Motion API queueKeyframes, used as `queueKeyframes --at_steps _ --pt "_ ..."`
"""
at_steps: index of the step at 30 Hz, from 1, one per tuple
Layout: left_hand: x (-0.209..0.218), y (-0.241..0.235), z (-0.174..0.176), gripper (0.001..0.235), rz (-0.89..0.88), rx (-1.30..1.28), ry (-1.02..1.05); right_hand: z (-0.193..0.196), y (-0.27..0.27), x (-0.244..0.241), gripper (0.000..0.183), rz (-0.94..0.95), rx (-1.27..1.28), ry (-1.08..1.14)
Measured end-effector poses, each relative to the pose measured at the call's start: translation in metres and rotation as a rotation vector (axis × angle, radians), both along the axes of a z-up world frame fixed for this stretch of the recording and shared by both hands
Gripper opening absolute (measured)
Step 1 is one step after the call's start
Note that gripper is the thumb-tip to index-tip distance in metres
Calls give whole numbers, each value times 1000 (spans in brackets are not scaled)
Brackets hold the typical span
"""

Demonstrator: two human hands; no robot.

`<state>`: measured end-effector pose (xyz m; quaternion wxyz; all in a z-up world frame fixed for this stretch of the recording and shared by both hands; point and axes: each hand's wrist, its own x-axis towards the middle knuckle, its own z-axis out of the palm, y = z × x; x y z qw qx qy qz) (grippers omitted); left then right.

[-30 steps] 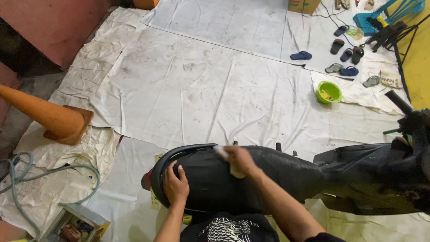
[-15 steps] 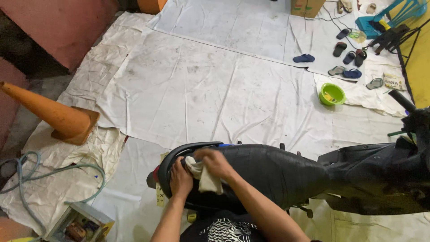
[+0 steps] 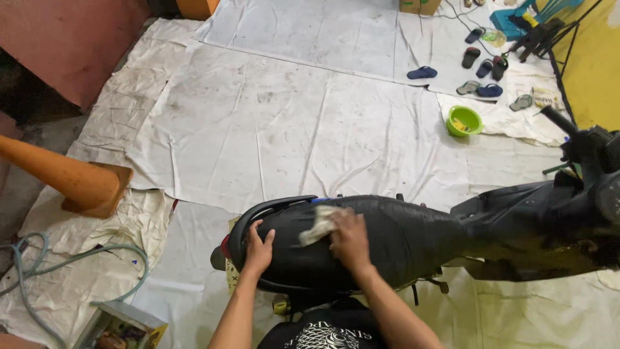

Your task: The person wipes the black seat of a motorcycle using a white cloth. They hold the seat with their left hand while scrubbing the surface with their right hand, moving the cloth back and forth across the seat.

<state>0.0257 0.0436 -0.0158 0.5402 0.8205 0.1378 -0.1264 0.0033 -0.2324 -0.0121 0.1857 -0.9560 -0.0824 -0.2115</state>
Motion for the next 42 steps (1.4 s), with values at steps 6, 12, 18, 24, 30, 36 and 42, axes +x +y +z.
queueKeyframes --at_steps 6,12,18,24,30,36,42 --pt "3 5 -27 57 -42 48 -39 -110 -83 15 32 -557 154 -79" --pt "0 7 -25 57 -38 18 -31 -33 36 -4 44 22 288 -119" --pt "-1 7 -33 58 -53 49 -48 -16 31 -27 43 5 492 248" --pt "0 6 -21 58 -52 46 -13 4 -58 -26 96 -511 -8 58" --pt "-1 6 -23 60 -38 25 -4 -12 -5 -38 91 -403 118 213" --pt "-2 5 -26 59 -34 -1 -10 20 -31 -62 49 -89 143 158" --pt "-5 5 -4 59 -30 -56 42 -90 -72 -15 30 -380 132 -78"
